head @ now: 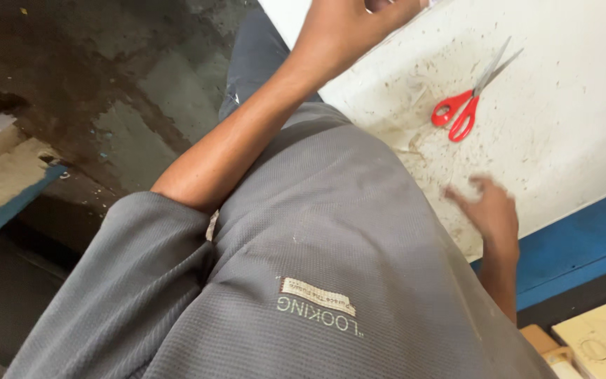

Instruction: The person uses red-handled scissors to cut out small butterfly-shaped paper cutouts from a sheet. They carefully trim around the edges of each butterfly, rotating the paper as needed, and place the finished cutouts on the work surface.

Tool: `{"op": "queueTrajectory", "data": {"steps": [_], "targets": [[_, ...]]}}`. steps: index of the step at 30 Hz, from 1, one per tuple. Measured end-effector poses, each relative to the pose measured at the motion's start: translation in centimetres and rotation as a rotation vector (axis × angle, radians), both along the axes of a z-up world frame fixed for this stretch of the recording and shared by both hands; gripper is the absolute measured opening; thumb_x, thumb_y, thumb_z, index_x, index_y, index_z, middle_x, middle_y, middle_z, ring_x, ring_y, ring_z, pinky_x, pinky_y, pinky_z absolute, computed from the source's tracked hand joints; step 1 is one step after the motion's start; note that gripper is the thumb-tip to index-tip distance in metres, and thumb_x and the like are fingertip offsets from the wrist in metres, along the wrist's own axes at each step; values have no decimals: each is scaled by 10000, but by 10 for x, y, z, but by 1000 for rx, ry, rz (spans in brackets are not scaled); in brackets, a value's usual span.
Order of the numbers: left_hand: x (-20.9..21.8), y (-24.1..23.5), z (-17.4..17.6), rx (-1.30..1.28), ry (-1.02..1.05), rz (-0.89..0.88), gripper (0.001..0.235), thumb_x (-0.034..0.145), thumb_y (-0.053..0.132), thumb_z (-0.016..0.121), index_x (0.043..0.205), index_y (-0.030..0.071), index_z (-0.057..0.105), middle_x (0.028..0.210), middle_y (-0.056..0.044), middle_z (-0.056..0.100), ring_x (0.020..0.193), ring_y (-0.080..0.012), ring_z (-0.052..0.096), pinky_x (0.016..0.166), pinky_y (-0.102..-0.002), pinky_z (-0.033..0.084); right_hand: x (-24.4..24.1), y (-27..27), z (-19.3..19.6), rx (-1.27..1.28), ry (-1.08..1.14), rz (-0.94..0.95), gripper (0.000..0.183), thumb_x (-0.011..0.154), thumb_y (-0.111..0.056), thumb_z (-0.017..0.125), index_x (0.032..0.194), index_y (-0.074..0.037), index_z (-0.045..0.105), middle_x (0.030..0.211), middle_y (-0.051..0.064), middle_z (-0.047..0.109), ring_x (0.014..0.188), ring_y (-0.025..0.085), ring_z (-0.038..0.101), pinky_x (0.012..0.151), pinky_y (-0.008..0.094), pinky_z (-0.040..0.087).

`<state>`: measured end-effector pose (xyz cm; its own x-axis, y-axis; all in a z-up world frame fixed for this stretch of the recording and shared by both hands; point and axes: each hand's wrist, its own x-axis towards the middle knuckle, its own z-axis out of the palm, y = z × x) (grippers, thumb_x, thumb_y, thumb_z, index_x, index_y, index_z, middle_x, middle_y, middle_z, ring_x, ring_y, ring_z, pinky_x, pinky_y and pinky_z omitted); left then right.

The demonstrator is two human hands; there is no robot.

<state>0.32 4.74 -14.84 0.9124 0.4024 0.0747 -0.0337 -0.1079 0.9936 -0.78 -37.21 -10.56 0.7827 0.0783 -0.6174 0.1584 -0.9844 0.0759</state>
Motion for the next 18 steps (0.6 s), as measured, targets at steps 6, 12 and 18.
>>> {"op": "queueTrajectory", "data": {"steps": [6,12,18], "targets": [[-1,-3,13,-119,-66,-115,220,956,178,815,1085,63,678,850,21,725,778,-79,732,716,-243,617,-53,-2,91,-425,465,-264,505,837,-345,826,1240,-66,708,1182,208,732,1059,367,708,913,452,547],[-7,1,24,-197,-201,-143,290,969,99,803,1160,48,590,1108,-22,687,883,-98,755,752,-261,640,-74,-8,127,-442,500,-531,381,889,-208,743,1256,-109,725,1209,168,759,1067,324,738,925,414,563],[-15,13,32,-180,46,-133,247,926,160,800,1089,81,632,838,-14,787,708,-82,755,602,-245,542,-26,-21,98,-269,435,-265,407,881,-47,701,1276,-146,718,1233,138,780,1101,278,764,944,402,598]]}}
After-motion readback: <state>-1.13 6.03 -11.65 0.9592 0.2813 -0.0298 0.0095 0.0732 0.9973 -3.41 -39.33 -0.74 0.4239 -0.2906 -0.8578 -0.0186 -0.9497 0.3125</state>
